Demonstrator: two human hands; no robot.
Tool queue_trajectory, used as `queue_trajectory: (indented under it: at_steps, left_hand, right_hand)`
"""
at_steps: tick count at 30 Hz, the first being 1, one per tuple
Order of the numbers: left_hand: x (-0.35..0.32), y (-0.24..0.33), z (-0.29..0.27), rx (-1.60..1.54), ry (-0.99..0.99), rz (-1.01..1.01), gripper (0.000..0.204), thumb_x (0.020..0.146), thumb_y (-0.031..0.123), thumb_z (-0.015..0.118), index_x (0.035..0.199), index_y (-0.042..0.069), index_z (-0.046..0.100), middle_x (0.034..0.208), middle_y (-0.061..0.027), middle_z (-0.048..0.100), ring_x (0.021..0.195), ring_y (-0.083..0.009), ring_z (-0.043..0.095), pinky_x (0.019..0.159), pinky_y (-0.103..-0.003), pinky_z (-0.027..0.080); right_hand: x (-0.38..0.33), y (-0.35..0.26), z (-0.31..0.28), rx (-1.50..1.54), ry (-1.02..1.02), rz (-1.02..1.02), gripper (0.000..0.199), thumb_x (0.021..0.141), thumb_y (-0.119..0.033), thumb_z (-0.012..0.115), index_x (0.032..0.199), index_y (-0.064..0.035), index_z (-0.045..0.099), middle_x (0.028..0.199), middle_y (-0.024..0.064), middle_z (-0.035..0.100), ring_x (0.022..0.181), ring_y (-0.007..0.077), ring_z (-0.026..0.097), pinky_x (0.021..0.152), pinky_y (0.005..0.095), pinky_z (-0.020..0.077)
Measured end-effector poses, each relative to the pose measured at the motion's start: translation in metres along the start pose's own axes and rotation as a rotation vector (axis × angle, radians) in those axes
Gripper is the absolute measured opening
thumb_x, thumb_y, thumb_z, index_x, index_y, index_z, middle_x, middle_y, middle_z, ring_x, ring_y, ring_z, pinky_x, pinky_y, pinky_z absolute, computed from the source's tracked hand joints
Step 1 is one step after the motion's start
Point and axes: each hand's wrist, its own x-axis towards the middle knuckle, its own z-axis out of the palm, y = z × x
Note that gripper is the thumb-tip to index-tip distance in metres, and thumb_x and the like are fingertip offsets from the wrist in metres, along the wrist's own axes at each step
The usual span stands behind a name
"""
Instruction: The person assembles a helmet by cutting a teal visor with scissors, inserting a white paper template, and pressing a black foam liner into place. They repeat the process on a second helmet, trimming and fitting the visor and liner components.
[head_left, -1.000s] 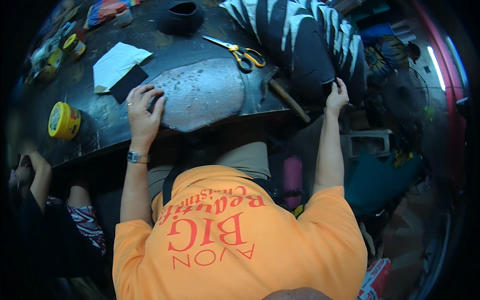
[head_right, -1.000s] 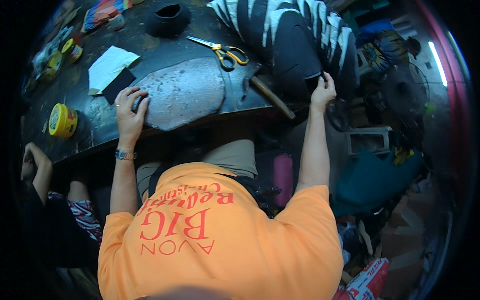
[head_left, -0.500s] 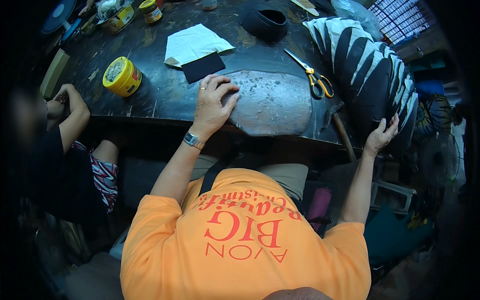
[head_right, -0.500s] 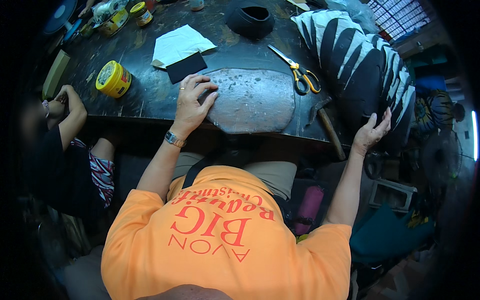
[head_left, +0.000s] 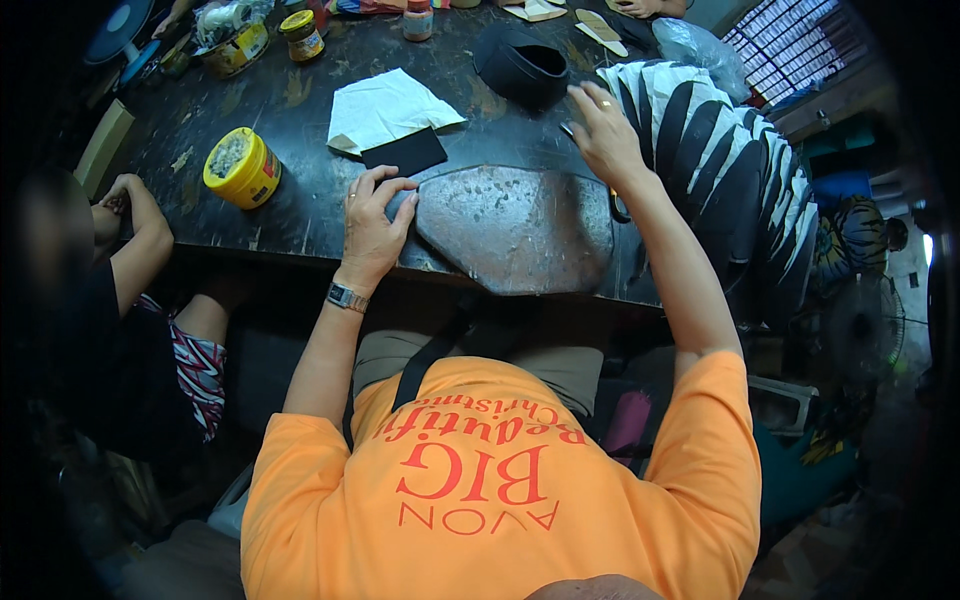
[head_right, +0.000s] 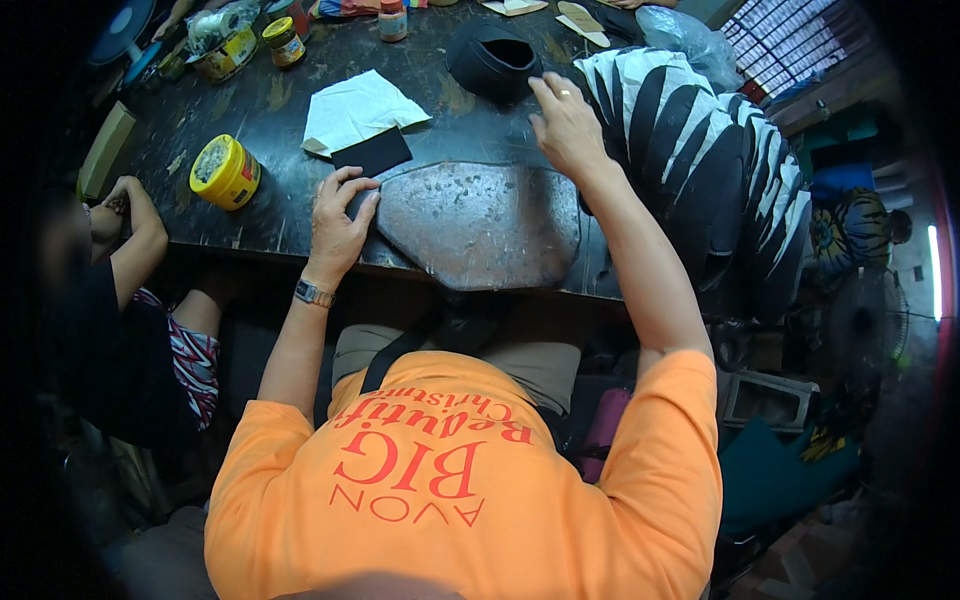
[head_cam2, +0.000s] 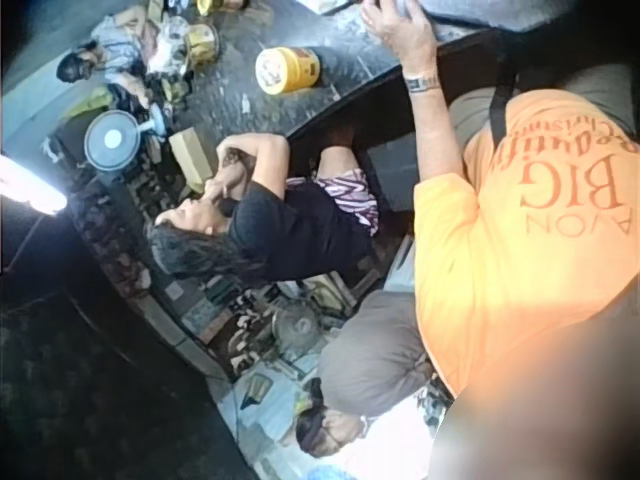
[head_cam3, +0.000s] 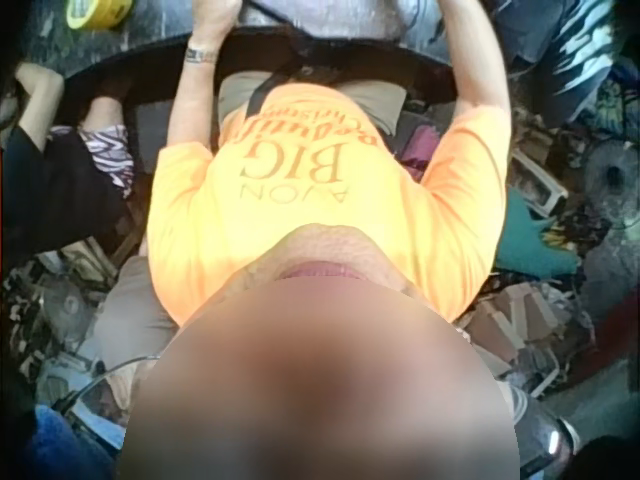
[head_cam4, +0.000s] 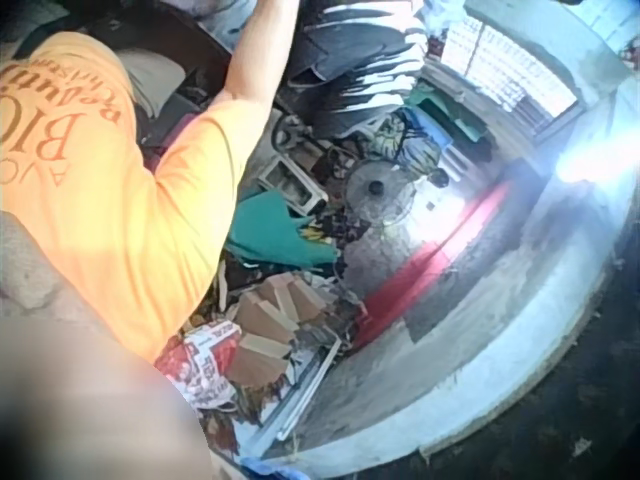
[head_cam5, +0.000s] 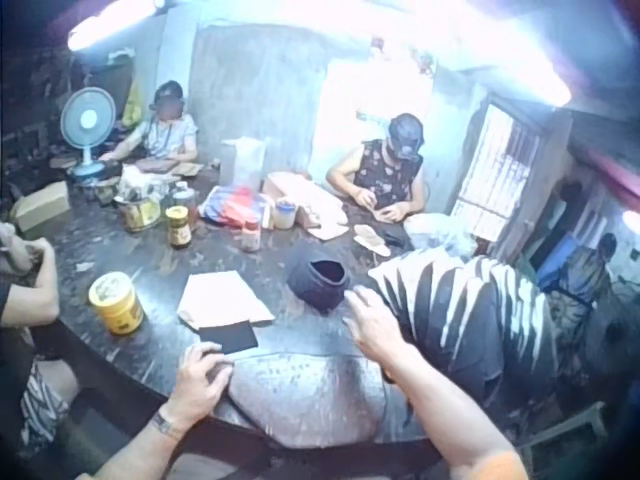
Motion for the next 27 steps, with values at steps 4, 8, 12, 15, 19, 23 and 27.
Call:
queue_trajectory:
  at_steps: [4,8,12,15,19,23,27]
  left_hand:
    - [-0.004,-0.003,0.003,0.001,0.016,0.033,0.016,0.085,0.014,0.071,0.102,0.011,0.072,0.118,-0.0076,0.062,0.119,-0.0295,0.054,0.105,-0.046,0.037]
    - [-0.007,-0.006,0.006,0.039,0.045,0.032,0.02,0.084,0.014,0.072,0.104,0.012,0.072,0.121,-0.0078,0.06,0.123,-0.0301,0.051,0.106,-0.047,0.036]
    - [-0.004,-0.002,0.001,0.072,0.104,0.032,0.046,0.082,0.024,0.077,0.125,0.014,0.064,0.133,-0.0115,0.054,0.133,-0.0331,0.044,0.111,-0.048,0.032]
    - [0.012,0.015,-0.014,0.114,0.176,0.068,0.08,0.079,0.041,0.082,0.145,0.012,0.048,0.146,-0.0148,0.046,0.142,-0.0369,0.034,0.116,-0.05,0.026]
    - [0.044,0.055,-0.04,-0.217,0.141,0.321,0.087,0.078,0.045,0.083,0.148,0.011,0.045,0.145,-0.0166,0.05,0.138,-0.0353,0.043,0.113,-0.046,0.035]
    - [0.048,0.09,-0.038,-0.585,-0.203,0.134,0.049,0.094,0.036,0.067,0.131,0.004,0.06,0.108,-0.0175,0.07,0.096,-0.0302,0.069,0.079,-0.037,0.052]
    - [0.032,0.089,0.001,-0.568,-0.253,-0.096,0.036,0.103,0.028,0.05,0.113,-0.003,0.066,0.087,-0.0217,0.07,0.079,-0.0337,0.069,0.066,-0.04,0.049]
  right_hand:
    - [0.038,0.008,0.036,-0.25,-0.042,0.031,0.052,0.087,-0.012,0.068,0.138,-0.0108,0.054,0.143,0.0143,0.052,0.134,0.0356,0.048,0.108,0.048,0.0418]
    - [0.053,-0.004,0.033,-0.008,-0.224,0.14,0.036,0.086,-0.016,0.072,0.121,-0.0107,0.065,0.139,0.0119,0.057,0.131,0.0316,0.05,0.11,0.0495,0.0366]
    - [0.046,-0.036,-0.011,0.198,-0.147,0.013,0.034,0.089,-0.02,0.074,0.119,-0.0077,0.066,0.114,0.0127,0.067,0.113,0.0291,0.062,0.105,0.0423,0.0417]
    - [0.031,-0.062,-0.078,0.914,-0.073,0.026,0.03,0.093,-0.021,0.073,0.119,-0.0064,0.066,0.106,0.0072,0.07,0.102,0.0197,0.066,0.095,0.0337,0.0502]
    - [0.011,-0.08,-0.153,1.549,0.044,0.352,0.019,0.099,-0.021,0.064,0.106,-0.0026,0.066,0.089,0.0009,0.068,0.076,0.007,0.063,0.068,0.019,0.0499]
    - [0.008,-0.059,-0.138,1.587,-0.214,0.688,0.026,0.095,-0.022,0.07,0.113,-0.0024,0.067,0.089,0.0032,0.073,0.073,0.0069,0.069,0.067,0.0163,0.0553]
    - [-0.017,-0.038,-0.09,0.921,-0.073,0.487,0.038,0.101,-0.035,0.062,0.131,-0.011,0.064,0.106,0.0087,0.068,0.097,0.0162,0.065,0.083,0.0252,0.0508]
